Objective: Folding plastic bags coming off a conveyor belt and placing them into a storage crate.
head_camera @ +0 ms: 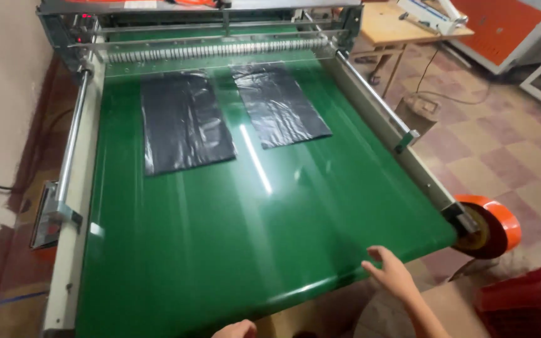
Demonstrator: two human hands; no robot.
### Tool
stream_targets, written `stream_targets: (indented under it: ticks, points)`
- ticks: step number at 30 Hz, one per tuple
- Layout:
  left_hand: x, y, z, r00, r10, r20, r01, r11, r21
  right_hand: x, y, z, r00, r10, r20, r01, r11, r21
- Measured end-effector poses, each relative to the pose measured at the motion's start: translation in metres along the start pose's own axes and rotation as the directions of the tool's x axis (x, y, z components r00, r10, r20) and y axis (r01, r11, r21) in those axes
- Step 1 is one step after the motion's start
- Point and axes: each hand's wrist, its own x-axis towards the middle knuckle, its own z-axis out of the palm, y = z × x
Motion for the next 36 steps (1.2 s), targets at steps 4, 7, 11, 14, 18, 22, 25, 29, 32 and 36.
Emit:
stream_targets:
  ticks: [4, 7, 11, 14, 18, 22, 25, 29, 32, 36]
  points:
    - [-0.046, -0.001, -0.009, 0.948, 0.232, -0.216, -0.250, 0.966, -0.060, 0.040, 0.000, 0.005, 1.000, 0.026, 0.003, -0.026, 0.999, -0.034]
    - [-0.060, 0.013, -0.017, 0.973, 0.123, -0.198, -0.147, 0.983, -0.113, 0.079, 0.004, 0.001, 0.996, 0.082, -0.045, -0.083, 0.997, -0.009]
    - [-0.016, 0.013, -0.001, 0.807, 0.472, -0.355, -0.507, 0.862, -0.005, 0.118, 0.019, -0.002, 0.979, 0.072, -0.191, -0.094, 0.990, -0.109]
    - [0.007, 0.043, -0.003, 0.667, 0.614, -0.422, -0.629, 0.768, 0.122, 0.134, 0.018, -0.009, 0.956, 0.172, -0.238, -0.207, 0.970, -0.130]
    - [0.055, 0.094, -0.003, 0.367, 0.798, -0.477, -0.664, 0.585, 0.467, 0.147, 0.024, -0.014, 0.908, 0.349, -0.232, -0.399, 0.889, -0.226]
    - [0.111, 0.138, 0.000, 0.252, 0.876, -0.412, -0.628, 0.472, 0.619, 0.150, 0.020, -0.019, 0.869, 0.437, -0.232, -0.491, 0.816, -0.304]
    - [0.130, 0.162, -0.001, 0.291, 0.864, -0.410, -0.520, 0.503, 0.690, 0.170, 0.032, -0.017, 0.868, 0.459, -0.191, -0.492, 0.846, -0.203]
    - [0.146, 0.185, -0.013, 0.391, 0.813, -0.432, -0.428, 0.576, 0.696, 0.184, 0.022, -0.027, 0.834, 0.551, 0.022, -0.539, 0.822, -0.185]
    - [0.153, 0.199, -0.019, 0.453, 0.738, -0.501, -0.291, 0.653, 0.699, 0.186, 0.009, -0.035, 0.837, 0.542, 0.072, -0.513, 0.825, -0.238]
    - [0.167, 0.218, -0.021, 0.440, 0.649, -0.620, -0.071, 0.714, 0.697, 0.195, 0.003, -0.035, 0.895, 0.442, 0.058, -0.438, 0.847, 0.302]
